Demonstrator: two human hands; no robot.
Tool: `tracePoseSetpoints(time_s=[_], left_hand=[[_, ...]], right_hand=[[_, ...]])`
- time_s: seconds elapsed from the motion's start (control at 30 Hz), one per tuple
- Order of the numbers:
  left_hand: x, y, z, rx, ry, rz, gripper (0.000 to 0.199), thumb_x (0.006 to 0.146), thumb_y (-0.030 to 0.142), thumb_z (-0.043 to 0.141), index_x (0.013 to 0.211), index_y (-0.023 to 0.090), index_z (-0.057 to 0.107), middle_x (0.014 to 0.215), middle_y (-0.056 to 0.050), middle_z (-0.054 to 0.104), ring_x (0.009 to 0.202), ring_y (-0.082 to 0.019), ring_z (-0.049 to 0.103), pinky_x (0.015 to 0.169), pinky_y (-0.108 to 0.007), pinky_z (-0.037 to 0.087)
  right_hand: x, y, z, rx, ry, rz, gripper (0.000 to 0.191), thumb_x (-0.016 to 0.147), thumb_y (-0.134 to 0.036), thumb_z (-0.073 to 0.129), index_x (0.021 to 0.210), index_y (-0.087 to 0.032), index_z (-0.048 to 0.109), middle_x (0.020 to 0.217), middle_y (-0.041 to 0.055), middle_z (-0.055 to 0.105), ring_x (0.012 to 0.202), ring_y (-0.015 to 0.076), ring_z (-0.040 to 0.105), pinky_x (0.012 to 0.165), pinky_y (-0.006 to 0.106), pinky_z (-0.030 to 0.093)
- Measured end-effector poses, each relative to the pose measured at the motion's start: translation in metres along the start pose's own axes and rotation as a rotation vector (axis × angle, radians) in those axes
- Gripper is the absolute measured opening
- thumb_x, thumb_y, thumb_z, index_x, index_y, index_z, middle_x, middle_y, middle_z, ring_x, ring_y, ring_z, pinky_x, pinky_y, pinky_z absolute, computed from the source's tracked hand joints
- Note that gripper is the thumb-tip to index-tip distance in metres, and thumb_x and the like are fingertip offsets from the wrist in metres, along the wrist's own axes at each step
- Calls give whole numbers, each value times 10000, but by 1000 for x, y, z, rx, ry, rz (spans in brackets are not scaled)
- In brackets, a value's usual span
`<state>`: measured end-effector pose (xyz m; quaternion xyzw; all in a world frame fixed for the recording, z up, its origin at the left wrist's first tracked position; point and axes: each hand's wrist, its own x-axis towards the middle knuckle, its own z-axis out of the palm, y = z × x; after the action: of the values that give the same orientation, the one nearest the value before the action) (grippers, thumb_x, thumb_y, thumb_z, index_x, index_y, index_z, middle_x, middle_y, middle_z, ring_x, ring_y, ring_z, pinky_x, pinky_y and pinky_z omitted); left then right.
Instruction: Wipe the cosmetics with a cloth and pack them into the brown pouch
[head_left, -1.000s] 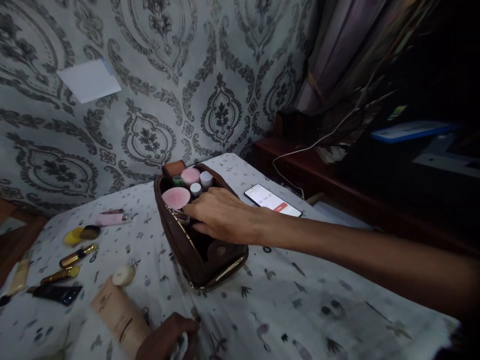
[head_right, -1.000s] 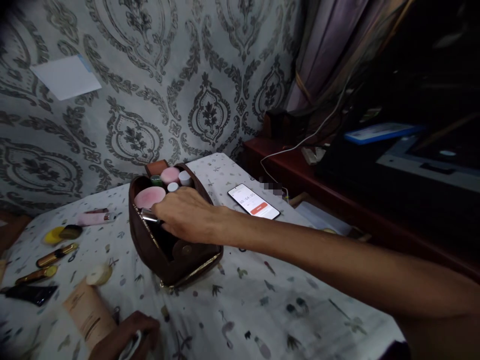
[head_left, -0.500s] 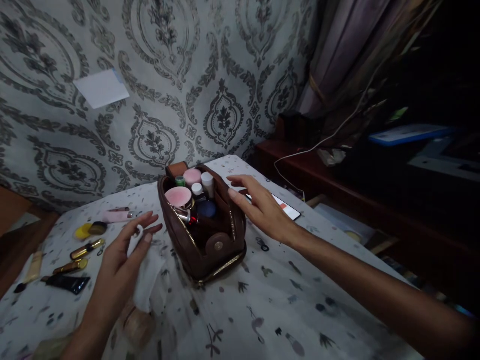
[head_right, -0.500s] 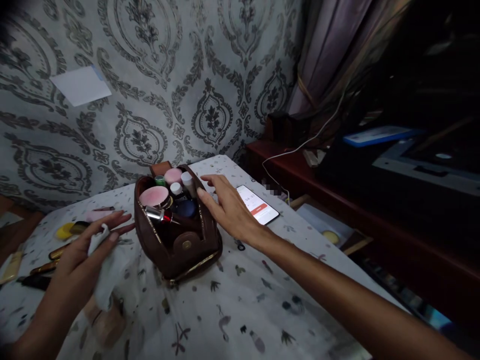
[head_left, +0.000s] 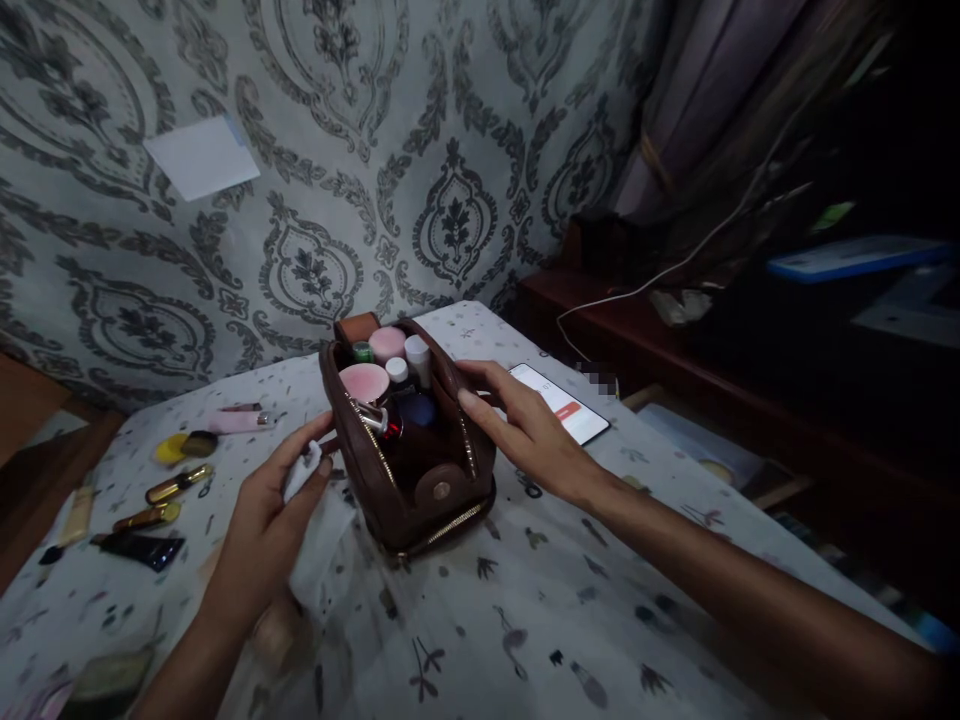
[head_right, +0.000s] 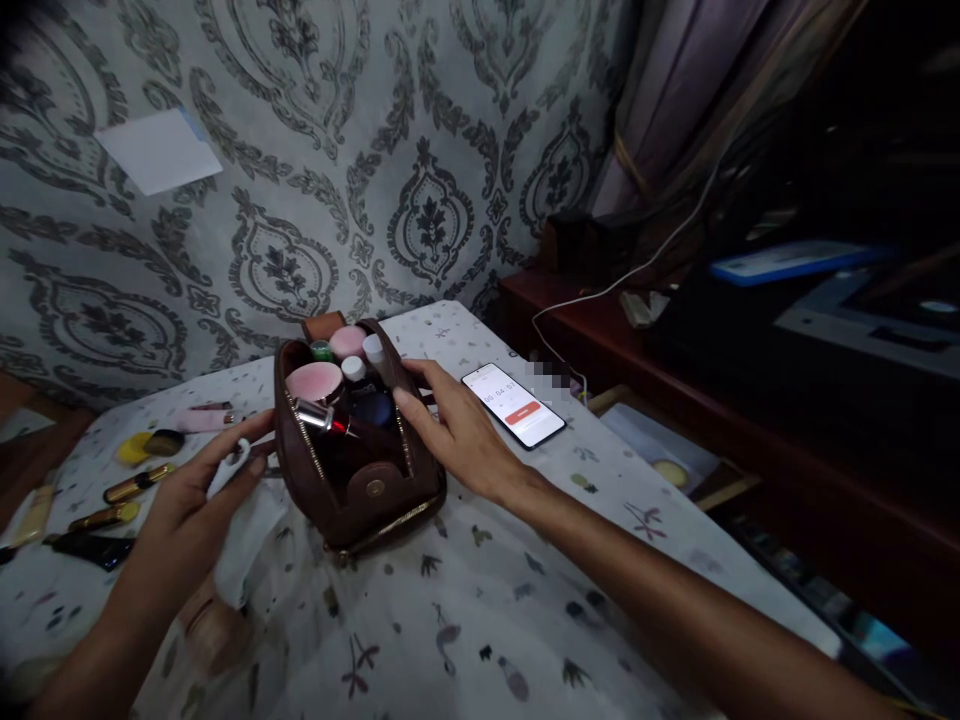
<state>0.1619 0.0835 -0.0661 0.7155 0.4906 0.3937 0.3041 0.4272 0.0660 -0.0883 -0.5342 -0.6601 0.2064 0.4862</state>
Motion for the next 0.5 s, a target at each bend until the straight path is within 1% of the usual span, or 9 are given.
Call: tracePoseSetpoints(time_s=[0.13, 0.37, 0.5], left_hand=[[1, -2, 1, -24, 1, 6, 467, 875, 448, 627, 1290, 234, 639, 1354, -55, 658, 1301, -282, 567, 1118, -428, 428], [0, -1, -3, -19, -1, 21, 466, 868, 438, 618, 1276, 213, 643, 1325, -73, 674, 1254, -281, 601, 1080, -417, 459], [-4, -4, -9, -7, 1, 14, 444, 867, 434, 616, 1250, 213, 644, 1328, -83, 665, 1265, -284, 586, 1103, -433, 421]], right_hand=[[0, 0, 1, -2, -11, -2, 433, 988, -461, 448, 1309, -183, 534, 1282, 108, 650, 1156, 260, 617, 880, 396, 530], [-1, 3, 2, 26, 21, 10, 443, 985, -490, 460, 1304, -196, 550, 1272, 97, 654, 1175, 261, 607, 950, 425, 511], [-7, 3, 2, 10, 51, 13, 450, 981, -491, 468, 1315, -200, 545, 1320, 113, 629, 1222, 274, 582, 968, 456, 506]])
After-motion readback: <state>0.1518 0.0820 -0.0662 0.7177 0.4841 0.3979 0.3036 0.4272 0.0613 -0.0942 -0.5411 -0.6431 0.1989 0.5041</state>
